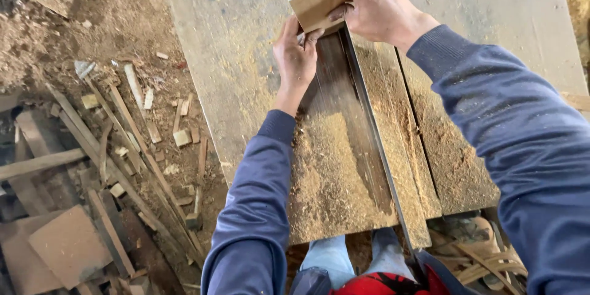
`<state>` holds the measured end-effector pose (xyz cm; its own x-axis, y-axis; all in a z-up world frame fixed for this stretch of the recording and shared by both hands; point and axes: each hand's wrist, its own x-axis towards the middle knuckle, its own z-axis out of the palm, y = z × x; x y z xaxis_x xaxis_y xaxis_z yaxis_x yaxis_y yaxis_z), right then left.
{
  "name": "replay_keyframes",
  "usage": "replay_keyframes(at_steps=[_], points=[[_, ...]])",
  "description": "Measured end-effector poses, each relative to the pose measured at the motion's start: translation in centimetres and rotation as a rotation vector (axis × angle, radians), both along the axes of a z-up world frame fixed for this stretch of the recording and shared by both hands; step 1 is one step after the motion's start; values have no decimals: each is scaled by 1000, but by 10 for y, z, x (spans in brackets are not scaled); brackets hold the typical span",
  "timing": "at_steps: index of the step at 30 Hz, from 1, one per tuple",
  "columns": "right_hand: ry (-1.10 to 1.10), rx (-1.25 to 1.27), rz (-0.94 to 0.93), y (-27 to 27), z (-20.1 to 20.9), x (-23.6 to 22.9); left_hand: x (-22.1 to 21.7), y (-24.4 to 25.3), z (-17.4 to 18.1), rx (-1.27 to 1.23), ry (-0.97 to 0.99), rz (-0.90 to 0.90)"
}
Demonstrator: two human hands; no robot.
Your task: The person uses a table saw to cut small wooden blocks. They repeatedly pick up blocks from a stack, guide them through the saw blade, and place the cut pieces back onto the stack.
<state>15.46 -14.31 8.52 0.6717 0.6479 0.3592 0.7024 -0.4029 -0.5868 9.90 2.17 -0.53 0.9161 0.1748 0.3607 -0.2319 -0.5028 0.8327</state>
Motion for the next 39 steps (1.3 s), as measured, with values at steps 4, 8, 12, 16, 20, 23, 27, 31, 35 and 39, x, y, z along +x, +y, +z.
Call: replay_keyframes(at_steps=[4,8,12,16,20,23,27,31,35,39], points=[[-46,-36,-31,4,-6,15,16,4,-4,-9,0,5],[10,-21,-83,12,-4,34,37,9,-6,-52,73,-2],[68,-61,-155,26,-14,60,65,17,-9,-166,86,-4],[-29,0,-288,28,-48,89,89,24,-6,-237,90,-81],[558,294,-255,1,22,12,0,32,79,22,203,-244],[-243,6,-104,-30,55,-67,-78,20,150,-243,599,-359],[-635,-677,148,-35,38,-154,-157,0,165,-659,1006,-335],[-12,102,100,-42,17,-160,-180,11,119,-481,704,-237],[348,96,-34,-37,12,-138,-151,-8,38,148,247,-254],[192,-48,78,-30,12,-116,-125,-23,8,139,69,-110]])
